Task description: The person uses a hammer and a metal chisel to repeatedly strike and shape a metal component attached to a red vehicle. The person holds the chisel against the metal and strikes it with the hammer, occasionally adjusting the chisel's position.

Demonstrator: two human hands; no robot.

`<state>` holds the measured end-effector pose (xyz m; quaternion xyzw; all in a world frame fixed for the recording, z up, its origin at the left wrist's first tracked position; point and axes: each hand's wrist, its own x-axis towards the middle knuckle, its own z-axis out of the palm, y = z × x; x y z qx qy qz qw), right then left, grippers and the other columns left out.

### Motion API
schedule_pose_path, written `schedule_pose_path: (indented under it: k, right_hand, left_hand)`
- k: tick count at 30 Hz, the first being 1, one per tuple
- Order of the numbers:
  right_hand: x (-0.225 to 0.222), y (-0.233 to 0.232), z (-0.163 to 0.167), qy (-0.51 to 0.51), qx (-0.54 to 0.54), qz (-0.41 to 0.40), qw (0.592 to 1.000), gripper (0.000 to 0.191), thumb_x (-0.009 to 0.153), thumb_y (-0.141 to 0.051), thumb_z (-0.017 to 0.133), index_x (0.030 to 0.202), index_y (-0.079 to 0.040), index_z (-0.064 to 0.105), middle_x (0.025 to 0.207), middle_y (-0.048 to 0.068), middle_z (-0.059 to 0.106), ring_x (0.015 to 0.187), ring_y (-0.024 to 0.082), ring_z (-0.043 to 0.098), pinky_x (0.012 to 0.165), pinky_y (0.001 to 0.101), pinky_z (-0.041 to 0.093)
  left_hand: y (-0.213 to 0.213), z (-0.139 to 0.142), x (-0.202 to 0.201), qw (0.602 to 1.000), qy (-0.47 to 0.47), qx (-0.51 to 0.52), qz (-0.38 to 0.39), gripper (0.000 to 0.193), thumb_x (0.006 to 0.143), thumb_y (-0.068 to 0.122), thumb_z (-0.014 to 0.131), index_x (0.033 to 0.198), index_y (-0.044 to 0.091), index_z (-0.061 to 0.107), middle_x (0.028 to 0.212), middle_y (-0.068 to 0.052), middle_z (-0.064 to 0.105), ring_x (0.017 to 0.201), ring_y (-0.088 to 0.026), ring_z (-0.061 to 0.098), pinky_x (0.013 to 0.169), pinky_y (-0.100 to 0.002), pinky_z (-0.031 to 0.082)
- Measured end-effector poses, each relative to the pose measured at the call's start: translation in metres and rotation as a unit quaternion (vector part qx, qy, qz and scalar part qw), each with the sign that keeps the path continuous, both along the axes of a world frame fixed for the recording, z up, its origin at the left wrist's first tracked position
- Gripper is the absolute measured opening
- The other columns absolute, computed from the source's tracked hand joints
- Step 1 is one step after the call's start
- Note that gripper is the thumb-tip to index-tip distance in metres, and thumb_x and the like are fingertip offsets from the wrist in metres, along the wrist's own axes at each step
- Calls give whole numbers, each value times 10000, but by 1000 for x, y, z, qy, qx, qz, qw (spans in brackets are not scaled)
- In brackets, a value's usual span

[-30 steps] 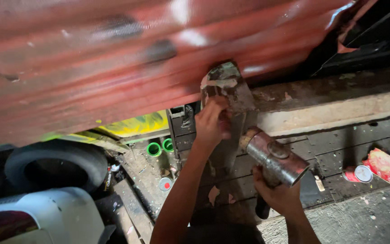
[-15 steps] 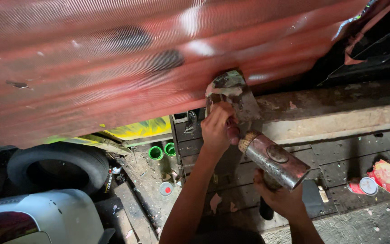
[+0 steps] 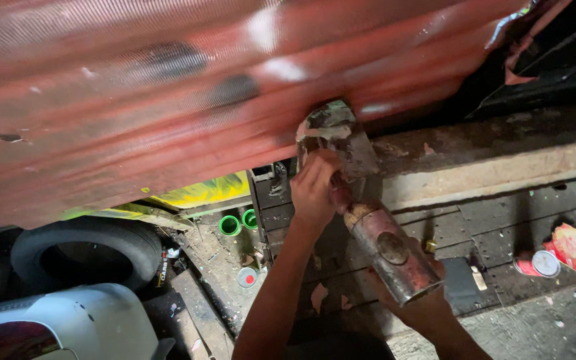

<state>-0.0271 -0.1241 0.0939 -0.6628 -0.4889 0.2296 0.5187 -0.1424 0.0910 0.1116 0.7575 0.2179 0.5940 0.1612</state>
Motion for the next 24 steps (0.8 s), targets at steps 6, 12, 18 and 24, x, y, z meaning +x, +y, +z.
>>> schedule_pose_path:
  k: [6, 12, 18, 24]
  right_hand:
    - [-7, -16, 16, 1, 54, -2, 999, 456, 732, -109, 846, 1131, -39, 638, 970, 82, 731, 823, 141, 747, 704, 303, 632]
    - [-19, -5, 33, -27, -71, -17, 997, 514, 716, -149, 864, 1163, -46, 630, 986, 92, 734, 829, 150, 758, 711, 314, 640]
    - [-20, -30, 51, -25, 84, 28, 996, 429, 766, -127, 805, 1140, -30, 618, 980, 96, 716, 825, 176, 738, 734, 329, 628]
    - [-27, -1, 43, -31, 66, -5, 997, 327, 804, -135, 764, 1079, -36, 617, 912, 87, 726, 773, 176, 739, 713, 327, 629]
  left_hand:
    - [-2, 3, -1, 998, 54, 14, 26, 244, 803, 11, 644, 1035, 81, 616, 1100, -89, 663, 1077, -340, 684, 886, -415, 566]
    - [-7, 19, -3, 999, 53, -6, -6, 290, 757, 20, 666, 1035, 77, 607, 1107, -89, 659, 1050, -331, 668, 875, -407, 558]
    - [-4, 19, -2, 999, 41, -5, -19, 348, 724, 64, 722, 1048, 77, 594, 1077, -98, 633, 1041, -341, 655, 871, -417, 545]
    - [0, 2, 0, 999, 38, -13, -6, 320, 764, 17, 689, 1062, 99, 606, 1102, -95, 649, 1083, -348, 664, 893, -410, 555]
